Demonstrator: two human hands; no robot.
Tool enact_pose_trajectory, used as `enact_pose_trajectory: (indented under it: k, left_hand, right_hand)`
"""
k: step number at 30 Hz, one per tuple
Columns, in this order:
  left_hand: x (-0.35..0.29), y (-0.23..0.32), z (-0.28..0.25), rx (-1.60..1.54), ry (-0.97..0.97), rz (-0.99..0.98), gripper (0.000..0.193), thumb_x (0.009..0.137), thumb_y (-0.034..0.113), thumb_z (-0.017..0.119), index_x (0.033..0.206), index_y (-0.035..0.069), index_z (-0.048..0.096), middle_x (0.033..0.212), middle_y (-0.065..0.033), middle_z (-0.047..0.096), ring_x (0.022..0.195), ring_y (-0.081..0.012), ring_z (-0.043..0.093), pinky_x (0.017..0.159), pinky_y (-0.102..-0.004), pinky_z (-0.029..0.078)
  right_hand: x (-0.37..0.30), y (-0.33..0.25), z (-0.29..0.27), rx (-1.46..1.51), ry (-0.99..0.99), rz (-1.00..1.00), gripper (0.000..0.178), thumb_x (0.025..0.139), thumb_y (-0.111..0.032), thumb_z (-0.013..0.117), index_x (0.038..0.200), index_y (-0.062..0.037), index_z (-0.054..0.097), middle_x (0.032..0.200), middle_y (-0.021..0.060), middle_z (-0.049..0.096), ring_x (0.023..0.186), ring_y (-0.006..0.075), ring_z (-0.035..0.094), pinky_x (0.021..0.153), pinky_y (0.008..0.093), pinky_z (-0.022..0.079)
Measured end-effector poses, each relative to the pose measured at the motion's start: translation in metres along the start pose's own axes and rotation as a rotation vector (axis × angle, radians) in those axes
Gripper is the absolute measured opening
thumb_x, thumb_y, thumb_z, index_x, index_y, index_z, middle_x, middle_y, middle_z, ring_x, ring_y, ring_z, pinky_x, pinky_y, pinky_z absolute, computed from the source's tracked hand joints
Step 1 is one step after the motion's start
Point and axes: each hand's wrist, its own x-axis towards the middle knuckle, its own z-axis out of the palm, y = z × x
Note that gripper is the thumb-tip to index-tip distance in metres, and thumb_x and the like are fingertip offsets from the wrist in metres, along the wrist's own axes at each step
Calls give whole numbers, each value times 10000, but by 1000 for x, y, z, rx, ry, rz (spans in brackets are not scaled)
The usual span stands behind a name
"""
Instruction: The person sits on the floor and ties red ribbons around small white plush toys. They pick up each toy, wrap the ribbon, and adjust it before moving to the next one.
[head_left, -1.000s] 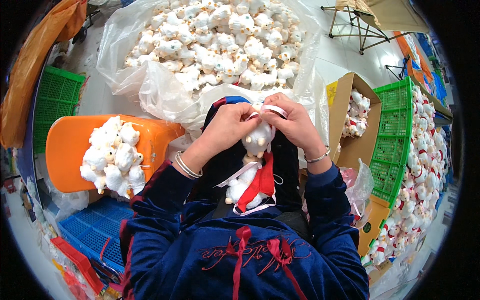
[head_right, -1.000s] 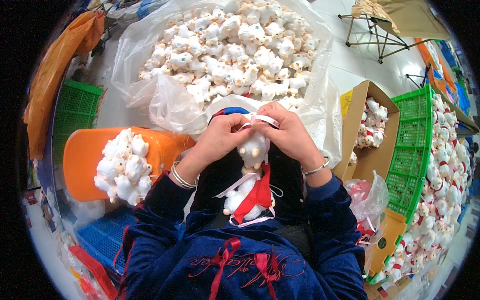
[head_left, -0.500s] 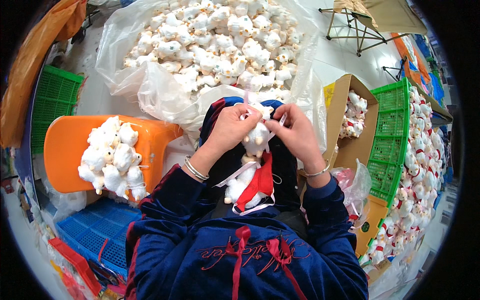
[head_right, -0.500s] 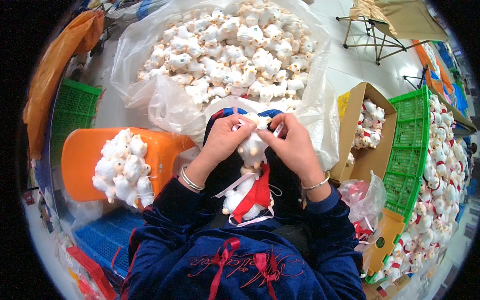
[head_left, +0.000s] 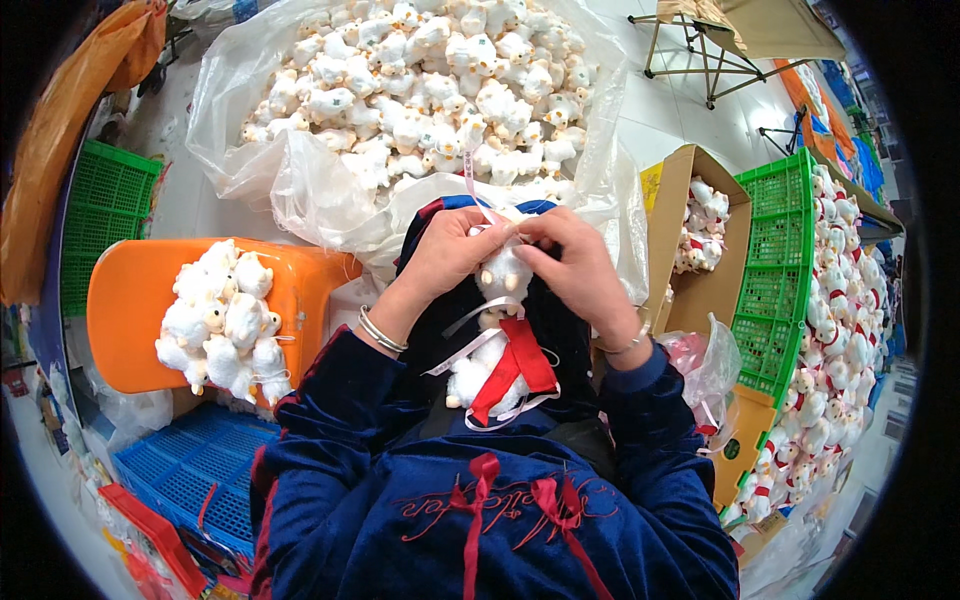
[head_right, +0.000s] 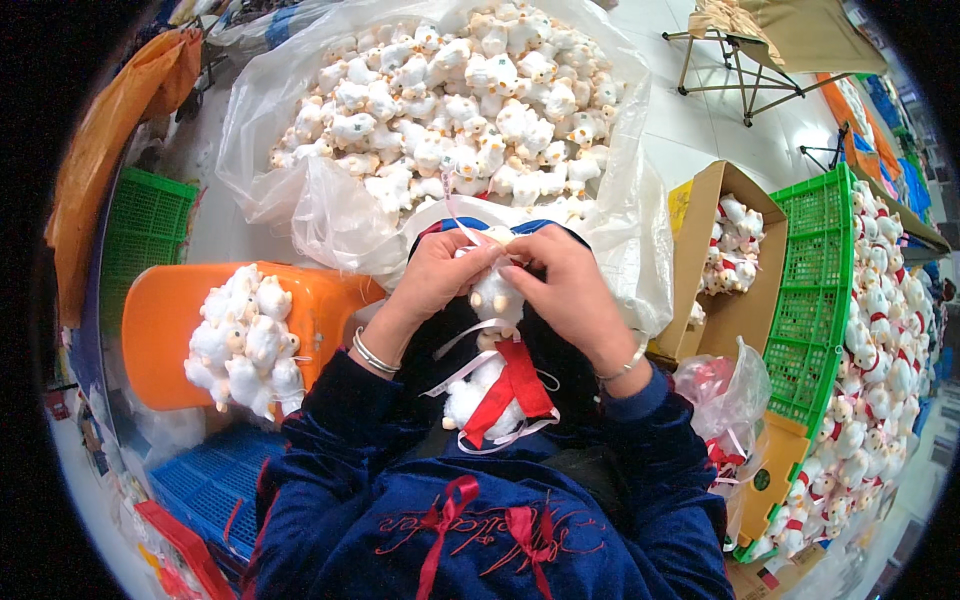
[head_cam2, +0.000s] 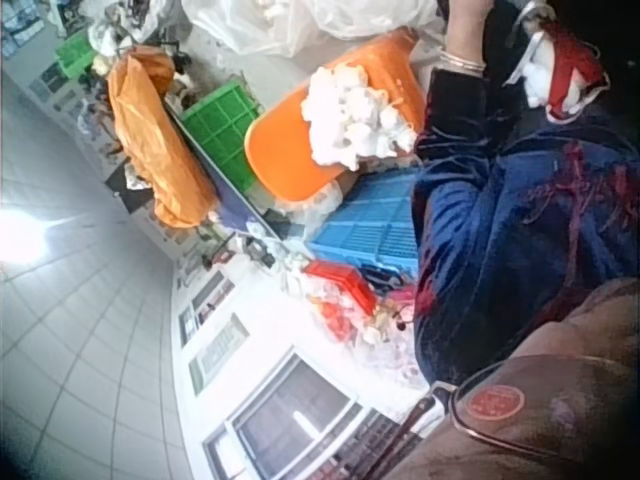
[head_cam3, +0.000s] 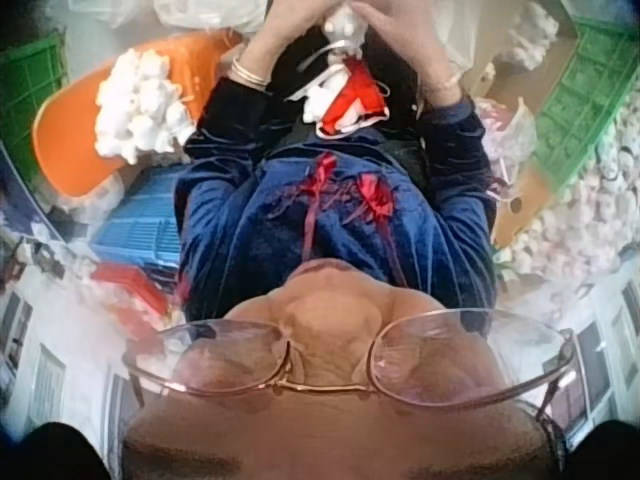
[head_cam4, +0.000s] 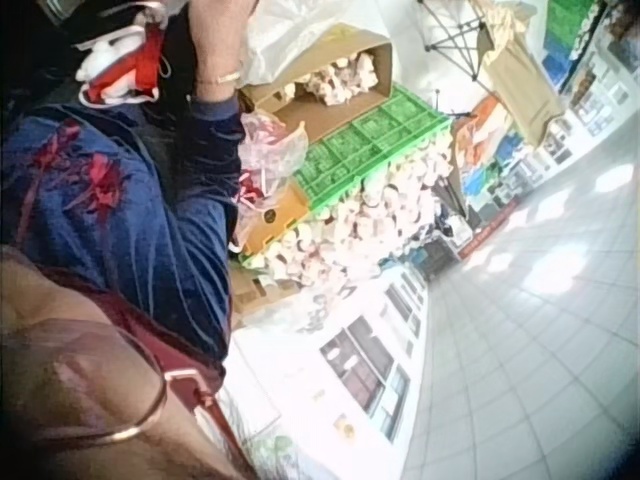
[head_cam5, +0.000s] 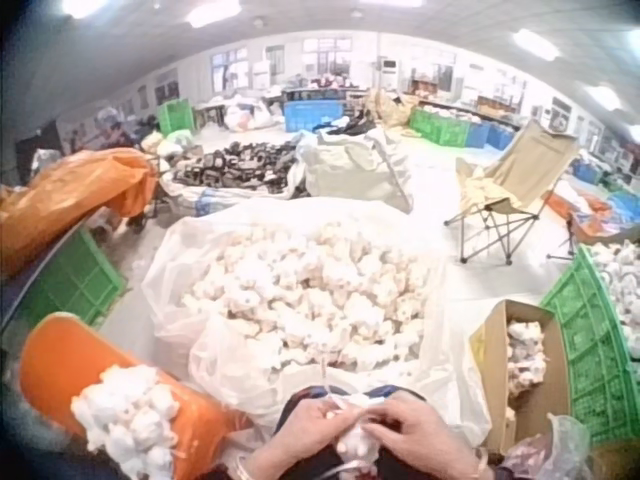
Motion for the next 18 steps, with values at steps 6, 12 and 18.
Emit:
enact_pose_trajectory:
  k: [6, 12, 18]
  left_hand:
    - [-5, 17, -22, 65, -145, 79, 248, 999, 218, 666, 1088, 9, 765, 840, 2, 685, 721, -44, 569, 624, -211, 460]
    - [13, 44, -49, 275, -183, 147, 249, 975, 161, 642, 1109, -21, 747, 971, -45, 738, 882, -105, 642, 818, -256, 523]
    - [24, 56, -45, 221, -278, 324, 254, 959, 135, 627, 1131, -21, 730, 1082, -77, 737, 983, -118, 651, 873, -277, 530]
  right_hand:
    - [1, 14, 15, 27, 28, -12, 91, 877, -30, 728, 966, -10, 720, 881, 83, 621, 807, 192, 628, 725, 297, 500]
    - [3, 16, 6, 81, -101, -154, 91, 869, -21, 733, 956, -19, 706, 954, 74, 651, 893, 191, 645, 780, 297, 514]
    - [12, 6, 3, 51, -190, -161, 84, 879, -30, 726, 962, -25, 712, 1008, 65, 671, 927, 190, 661, 799, 296, 521]
